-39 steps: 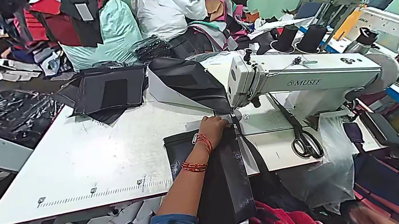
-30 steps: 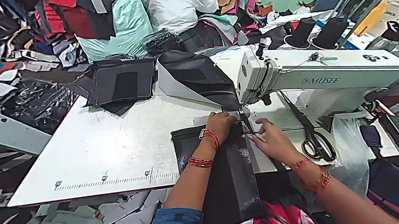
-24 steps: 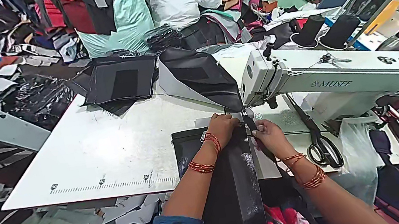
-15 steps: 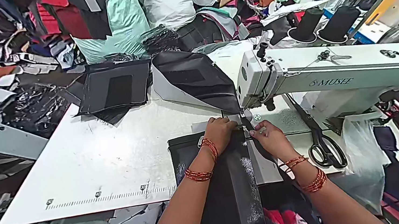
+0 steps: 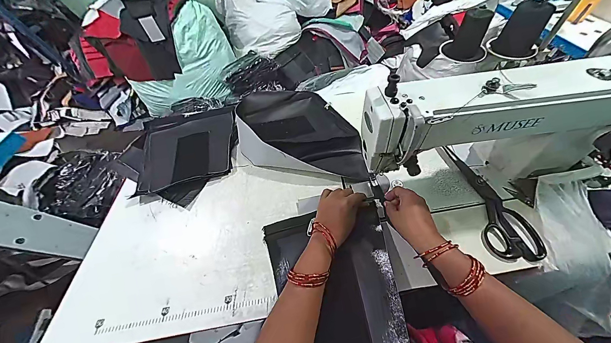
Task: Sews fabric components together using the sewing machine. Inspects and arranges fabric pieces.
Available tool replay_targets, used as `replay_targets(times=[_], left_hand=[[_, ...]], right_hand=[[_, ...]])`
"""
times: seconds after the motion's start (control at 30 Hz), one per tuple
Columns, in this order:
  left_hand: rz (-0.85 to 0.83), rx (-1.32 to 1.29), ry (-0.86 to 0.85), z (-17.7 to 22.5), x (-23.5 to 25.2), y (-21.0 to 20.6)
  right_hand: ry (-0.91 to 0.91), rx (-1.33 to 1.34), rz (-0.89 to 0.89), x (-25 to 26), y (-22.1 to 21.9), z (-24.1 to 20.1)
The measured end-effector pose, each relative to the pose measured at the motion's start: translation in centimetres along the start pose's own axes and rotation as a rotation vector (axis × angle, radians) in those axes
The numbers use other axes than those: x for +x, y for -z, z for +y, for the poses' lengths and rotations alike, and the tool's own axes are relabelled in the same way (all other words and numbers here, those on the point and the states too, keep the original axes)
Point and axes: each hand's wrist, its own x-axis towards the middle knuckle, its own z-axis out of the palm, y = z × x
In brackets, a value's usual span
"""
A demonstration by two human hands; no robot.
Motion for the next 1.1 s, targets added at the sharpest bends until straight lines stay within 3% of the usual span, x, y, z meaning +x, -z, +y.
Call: replay_targets(times=[0.2,0.37,0.63,0.83,1.1], left_hand=[[-0.165,-0.192,0.06,0.7,1.4,0.6],[-0.335,-0.294,0.278,3.1,3.3,0.7],[-0.345,-0.174,0.676,5.9,4.5,2.3],[-0.422,-0.163,0.718,5.8,5.8,2.4],[-0.327,-0.16,0.768,5.2,6.0,1.4]], right_hand=[[0.048,0.092,0.014,-0.2,0.2,1.4],[0.07,0.23,-0.005,-0.3,0.6,2.7],[0.056,0.313,-0.091,-0.1,1.2,3.3],[0.086,0.338,-0.13,0.2,1.5,3.7],[0.1,0.373,-0.172,0.5,1.3,4.3]])
